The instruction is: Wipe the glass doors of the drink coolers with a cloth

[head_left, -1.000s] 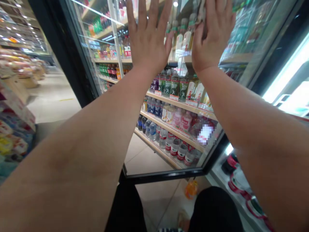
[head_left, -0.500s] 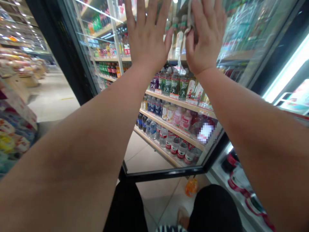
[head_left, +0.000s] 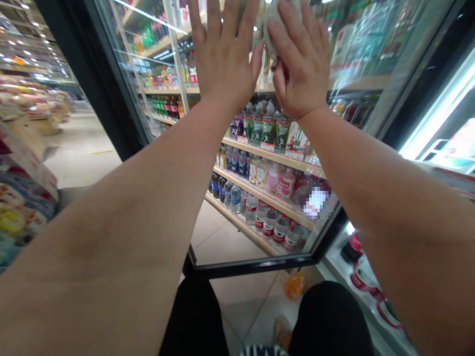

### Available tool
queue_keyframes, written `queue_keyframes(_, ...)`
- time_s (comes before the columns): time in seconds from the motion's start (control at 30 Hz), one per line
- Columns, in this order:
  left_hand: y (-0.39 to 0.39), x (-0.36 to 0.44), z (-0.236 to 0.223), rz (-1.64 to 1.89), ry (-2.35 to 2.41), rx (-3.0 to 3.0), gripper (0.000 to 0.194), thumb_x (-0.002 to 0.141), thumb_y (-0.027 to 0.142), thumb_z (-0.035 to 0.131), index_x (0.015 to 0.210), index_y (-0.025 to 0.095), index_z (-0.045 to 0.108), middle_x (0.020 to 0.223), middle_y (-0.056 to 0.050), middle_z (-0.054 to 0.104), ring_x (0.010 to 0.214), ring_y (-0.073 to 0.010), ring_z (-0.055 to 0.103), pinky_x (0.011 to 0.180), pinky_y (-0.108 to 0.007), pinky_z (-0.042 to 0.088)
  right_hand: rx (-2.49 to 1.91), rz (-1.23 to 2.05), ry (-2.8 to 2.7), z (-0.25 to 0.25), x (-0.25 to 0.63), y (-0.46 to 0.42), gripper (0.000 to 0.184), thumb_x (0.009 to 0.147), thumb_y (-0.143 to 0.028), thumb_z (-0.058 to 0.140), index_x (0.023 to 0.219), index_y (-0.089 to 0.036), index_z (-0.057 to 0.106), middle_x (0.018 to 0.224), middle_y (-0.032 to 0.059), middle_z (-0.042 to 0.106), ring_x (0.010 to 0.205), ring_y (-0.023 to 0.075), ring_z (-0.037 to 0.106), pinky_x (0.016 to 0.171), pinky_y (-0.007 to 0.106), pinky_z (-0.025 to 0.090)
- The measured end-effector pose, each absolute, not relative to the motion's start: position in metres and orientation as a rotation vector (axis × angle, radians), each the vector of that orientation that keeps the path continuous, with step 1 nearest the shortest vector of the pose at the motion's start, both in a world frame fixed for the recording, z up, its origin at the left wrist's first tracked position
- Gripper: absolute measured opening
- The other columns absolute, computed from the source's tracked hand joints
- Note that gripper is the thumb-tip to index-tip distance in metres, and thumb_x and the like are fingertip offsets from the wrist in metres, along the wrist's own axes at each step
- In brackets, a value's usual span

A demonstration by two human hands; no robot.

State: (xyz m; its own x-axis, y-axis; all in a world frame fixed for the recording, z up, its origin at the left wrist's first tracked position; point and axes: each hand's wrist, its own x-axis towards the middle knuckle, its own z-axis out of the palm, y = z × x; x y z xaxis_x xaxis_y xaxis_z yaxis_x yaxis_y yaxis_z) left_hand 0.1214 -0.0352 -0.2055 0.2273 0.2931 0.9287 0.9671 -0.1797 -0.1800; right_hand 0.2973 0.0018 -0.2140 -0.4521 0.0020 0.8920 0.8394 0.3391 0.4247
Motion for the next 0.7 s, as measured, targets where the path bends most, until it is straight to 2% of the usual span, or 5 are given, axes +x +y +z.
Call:
queue_keyframes(0.1, -0.033, 0.121, -0.205, -0.985, -1.192, -1.641, 0.072, 0.101, 0.029, 0.050, 0.165, 0.016, 0.018, 0.168, -0.013, 0.018, 0.152, -0.0427, 0.010, 0.122, -0.065, -0.001, -0.924, -1.081, -1.532, -0.214, 0.298, 0.005, 0.058, 0.096, -0.014, 0.042, 0.154, -0.014, 0.042, 0.161, 0.0060, 0.040, 0.152, 0.0284, 0.029, 0.126, 0.051, 0.024)
queue_keyframes(0.3, -0.023, 0.125, -0.203, -1.049, -1.286, -1.597, 0.073, 0.098, 0.028, 0.045, 0.165, 0.027, 0.017, 0.169, 0.002, 0.015, 0.154, -0.0317, 0.004, 0.124, -0.059, -0.008, -0.714, -1.119, -1.768, -0.219, 0.298, 0.000, 0.056, 0.098, -0.020, 0.046, 0.154, -0.019, 0.042, 0.162, 0.0049, 0.037, 0.154, 0.0287, 0.024, 0.127, 0.052, 0.021)
queue_keyframes(0.47, -0.021, 0.125, -0.203, -0.966, -1.369, -1.562, 0.078, 0.095, 0.026, 0.042, 0.166, 0.028, 0.010, 0.170, 0.000, 0.010, 0.154, -0.0319, 0.001, 0.122, -0.060, -0.010, -0.872, -1.069, -1.536, -0.221, 0.298, 0.001, 0.056, 0.097, -0.017, 0.041, 0.153, -0.015, 0.042, 0.161, 0.0057, 0.040, 0.152, 0.0255, 0.027, 0.128, 0.048, 0.022)
queue_keyframes(0.6, -0.016, 0.121, -0.204, -1.065, -1.238, -1.610, 0.071, 0.097, 0.034, 0.037, 0.165, 0.027, 0.016, 0.169, 0.001, 0.015, 0.153, -0.0313, 0.003, 0.123, -0.058, -0.013, -0.749, -1.121, -1.773, -0.224, 0.298, -0.004, 0.054, 0.102, -0.024, 0.038, 0.156, -0.021, 0.037, 0.164, 0.0012, 0.033, 0.155, 0.0233, 0.020, 0.130, 0.049, 0.018)
queue_keyframes(0.7, -0.009, 0.118, -0.205, -1.148, -1.191, -1.659, 0.071, 0.095, 0.034, 0.036, 0.164, 0.028, 0.019, 0.168, 0.005, 0.014, 0.153, -0.0292, -0.001, 0.122, -0.054, -0.019, -0.751, -1.165, -1.804, -0.226, 0.297, -0.004, 0.054, 0.102, -0.025, 0.039, 0.156, -0.024, 0.037, 0.164, -0.0024, 0.034, 0.155, 0.0219, 0.022, 0.129, 0.049, 0.022)
